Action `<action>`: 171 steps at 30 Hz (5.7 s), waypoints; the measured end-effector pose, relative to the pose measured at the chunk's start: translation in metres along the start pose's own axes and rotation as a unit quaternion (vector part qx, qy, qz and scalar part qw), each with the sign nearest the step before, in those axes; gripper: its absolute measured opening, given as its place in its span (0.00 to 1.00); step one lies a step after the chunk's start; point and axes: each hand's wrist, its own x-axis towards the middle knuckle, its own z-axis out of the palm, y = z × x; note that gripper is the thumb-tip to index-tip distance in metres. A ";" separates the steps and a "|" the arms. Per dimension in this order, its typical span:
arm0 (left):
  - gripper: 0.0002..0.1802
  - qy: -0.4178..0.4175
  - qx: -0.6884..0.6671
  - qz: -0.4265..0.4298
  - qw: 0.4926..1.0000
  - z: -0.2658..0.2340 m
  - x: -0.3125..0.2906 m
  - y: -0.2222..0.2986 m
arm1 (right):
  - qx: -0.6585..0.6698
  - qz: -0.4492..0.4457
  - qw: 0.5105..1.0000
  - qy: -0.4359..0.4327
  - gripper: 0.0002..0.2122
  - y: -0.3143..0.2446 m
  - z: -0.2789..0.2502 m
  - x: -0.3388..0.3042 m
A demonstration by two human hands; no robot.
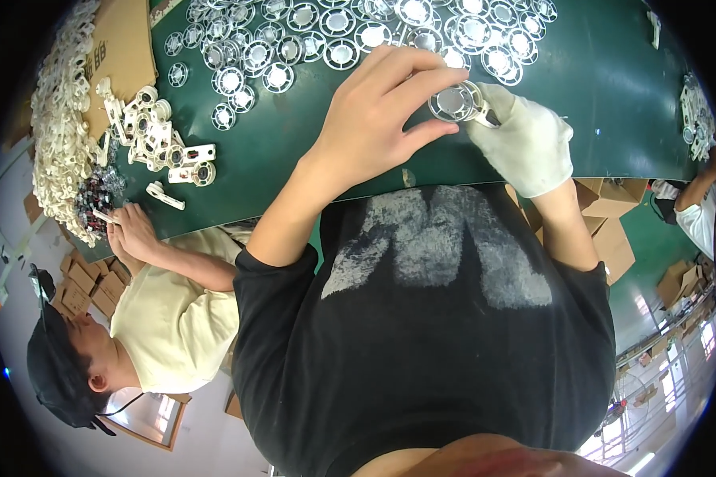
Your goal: The person assembles small circular electronic components into white plastic housings by hand on a production line.
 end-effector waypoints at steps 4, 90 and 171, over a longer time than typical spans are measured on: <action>0.31 0.016 0.020 0.000 1.000 -0.003 -0.001 -0.003 | -0.038 -0.067 0.995 0.064 0.10 -0.003 0.003 0.001; 0.38 0.170 0.350 -0.631 0.671 -0.174 -0.158 -0.055 | 0.199 -0.109 0.964 -0.137 0.15 -0.015 0.024 -0.001; 0.21 0.072 -0.043 -0.151 0.985 -0.007 -0.037 0.024 | 0.050 -0.096 0.987 -0.123 0.11 -0.023 0.008 0.002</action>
